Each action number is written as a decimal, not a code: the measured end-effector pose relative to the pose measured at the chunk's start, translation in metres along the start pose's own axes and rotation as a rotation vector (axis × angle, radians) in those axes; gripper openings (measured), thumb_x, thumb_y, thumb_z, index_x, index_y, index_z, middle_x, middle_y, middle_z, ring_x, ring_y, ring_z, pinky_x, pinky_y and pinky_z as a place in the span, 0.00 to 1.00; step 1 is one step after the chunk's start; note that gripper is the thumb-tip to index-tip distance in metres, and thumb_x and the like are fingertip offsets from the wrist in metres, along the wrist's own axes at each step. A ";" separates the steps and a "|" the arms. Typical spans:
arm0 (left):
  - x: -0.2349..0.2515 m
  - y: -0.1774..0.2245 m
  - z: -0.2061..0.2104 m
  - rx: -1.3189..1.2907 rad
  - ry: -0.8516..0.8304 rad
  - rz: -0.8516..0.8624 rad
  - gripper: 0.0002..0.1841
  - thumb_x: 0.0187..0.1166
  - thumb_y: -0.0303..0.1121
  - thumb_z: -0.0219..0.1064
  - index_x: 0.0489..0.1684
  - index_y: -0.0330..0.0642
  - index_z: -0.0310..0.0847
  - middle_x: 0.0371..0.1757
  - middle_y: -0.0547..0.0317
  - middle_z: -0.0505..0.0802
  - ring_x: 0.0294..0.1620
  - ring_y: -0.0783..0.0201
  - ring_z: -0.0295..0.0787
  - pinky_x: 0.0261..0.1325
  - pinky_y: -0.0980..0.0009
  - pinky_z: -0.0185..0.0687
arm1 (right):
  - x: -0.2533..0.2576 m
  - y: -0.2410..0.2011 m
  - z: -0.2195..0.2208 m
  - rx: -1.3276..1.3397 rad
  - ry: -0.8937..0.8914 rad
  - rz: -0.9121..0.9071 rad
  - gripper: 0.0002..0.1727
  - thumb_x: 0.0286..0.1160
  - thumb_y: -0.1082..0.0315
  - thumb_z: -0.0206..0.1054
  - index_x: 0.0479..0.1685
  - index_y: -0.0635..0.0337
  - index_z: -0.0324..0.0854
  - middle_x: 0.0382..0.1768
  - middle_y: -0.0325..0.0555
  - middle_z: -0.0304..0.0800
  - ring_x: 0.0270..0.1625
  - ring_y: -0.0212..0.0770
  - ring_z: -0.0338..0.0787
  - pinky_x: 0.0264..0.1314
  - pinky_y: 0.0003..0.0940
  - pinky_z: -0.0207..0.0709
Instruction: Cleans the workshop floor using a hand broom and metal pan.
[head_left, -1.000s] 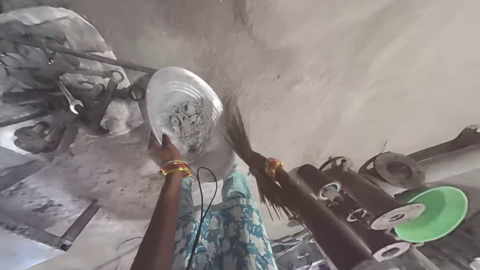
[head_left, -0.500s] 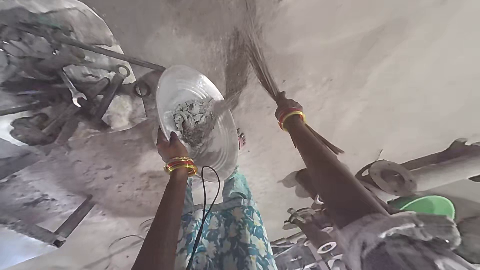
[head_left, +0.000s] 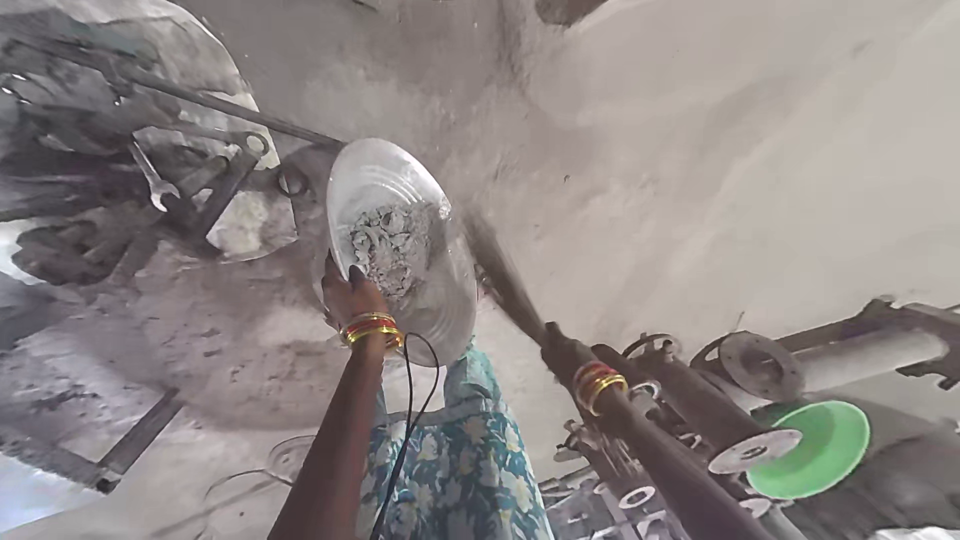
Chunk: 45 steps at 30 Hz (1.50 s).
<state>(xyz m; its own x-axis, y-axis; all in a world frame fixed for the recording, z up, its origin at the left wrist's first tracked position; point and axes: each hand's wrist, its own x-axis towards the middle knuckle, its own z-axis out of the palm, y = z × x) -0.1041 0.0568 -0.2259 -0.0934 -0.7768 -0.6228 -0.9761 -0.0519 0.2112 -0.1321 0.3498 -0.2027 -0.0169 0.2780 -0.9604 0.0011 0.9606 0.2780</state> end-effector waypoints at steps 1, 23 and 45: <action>0.001 -0.001 0.001 0.001 0.000 0.003 0.26 0.89 0.35 0.56 0.86 0.43 0.68 0.78 0.37 0.81 0.81 0.42 0.75 0.80 0.40 0.64 | 0.010 0.013 -0.011 0.066 0.097 0.059 0.33 0.89 0.64 0.53 0.92 0.53 0.49 0.60 0.72 0.87 0.63 0.69 0.89 0.65 0.66 0.79; 0.004 0.001 0.006 0.015 0.087 0.027 0.26 0.87 0.30 0.59 0.85 0.37 0.68 0.78 0.35 0.80 0.82 0.43 0.73 0.84 0.49 0.63 | -0.034 -0.001 -0.001 -0.069 -0.232 -0.142 0.34 0.86 0.69 0.54 0.91 0.55 0.48 0.60 0.70 0.86 0.64 0.69 0.88 0.65 0.65 0.78; -0.003 0.005 -0.003 0.038 -0.005 0.030 0.27 0.89 0.31 0.57 0.87 0.37 0.64 0.80 0.34 0.78 0.83 0.43 0.72 0.85 0.49 0.61 | 0.007 0.007 -0.015 0.328 -0.039 -0.071 0.27 0.88 0.69 0.60 0.83 0.62 0.60 0.49 0.67 0.86 0.45 0.61 0.90 0.51 0.58 0.82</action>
<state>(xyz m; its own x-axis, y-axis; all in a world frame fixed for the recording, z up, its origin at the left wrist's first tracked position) -0.1079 0.0570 -0.2211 -0.1240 -0.7746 -0.6202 -0.9796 -0.0041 0.2010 -0.1474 0.3580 -0.2074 0.0096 0.2045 -0.9788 0.3235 0.9256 0.1965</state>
